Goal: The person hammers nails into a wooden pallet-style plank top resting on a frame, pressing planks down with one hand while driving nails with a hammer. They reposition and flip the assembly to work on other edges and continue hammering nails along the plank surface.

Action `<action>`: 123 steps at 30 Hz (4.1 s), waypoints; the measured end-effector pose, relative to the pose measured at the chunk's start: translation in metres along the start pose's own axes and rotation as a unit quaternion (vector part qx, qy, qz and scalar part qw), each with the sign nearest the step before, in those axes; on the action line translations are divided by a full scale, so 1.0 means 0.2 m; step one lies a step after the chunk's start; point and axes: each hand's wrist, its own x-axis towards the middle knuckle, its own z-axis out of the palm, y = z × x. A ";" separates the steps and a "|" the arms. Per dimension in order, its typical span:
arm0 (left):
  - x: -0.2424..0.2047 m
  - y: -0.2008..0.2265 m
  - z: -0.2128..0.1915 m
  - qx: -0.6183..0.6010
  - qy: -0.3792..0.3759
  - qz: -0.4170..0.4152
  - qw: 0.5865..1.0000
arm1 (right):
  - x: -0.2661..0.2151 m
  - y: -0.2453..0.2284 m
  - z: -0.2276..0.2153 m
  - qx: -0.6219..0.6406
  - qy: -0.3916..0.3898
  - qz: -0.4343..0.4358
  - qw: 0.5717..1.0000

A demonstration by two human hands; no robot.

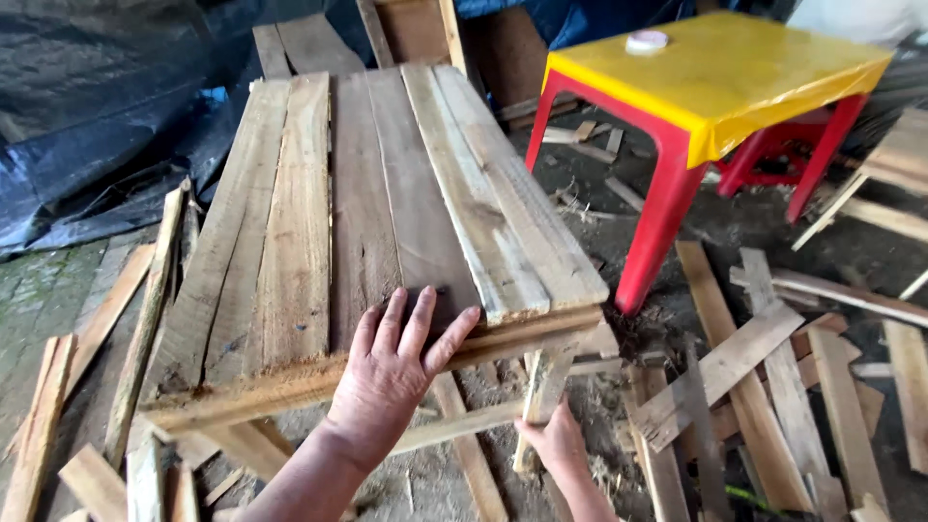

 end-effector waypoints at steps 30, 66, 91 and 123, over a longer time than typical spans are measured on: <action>-0.04 0.04 0.04 -0.054 0.068 -0.038 0.995 | -0.16 -0.86 -1.26 0.568 -0.133 -0.003 0.812; 0.44 0.38 0.00 -0.300 -0.030 -0.057 0.952 | -0.25 -0.97 -1.33 0.579 -0.102 0.077 0.806; 0.46 0.35 -0.07 -0.248 0.072 -0.074 0.963 | 0.28 0.60 0.17 0.019 -0.007 0.090 0.996; 0.50 0.38 -0.06 -0.249 0.094 -0.140 0.954 | 0.40 0.27 0.27 0.167 -0.042 0.080 0.982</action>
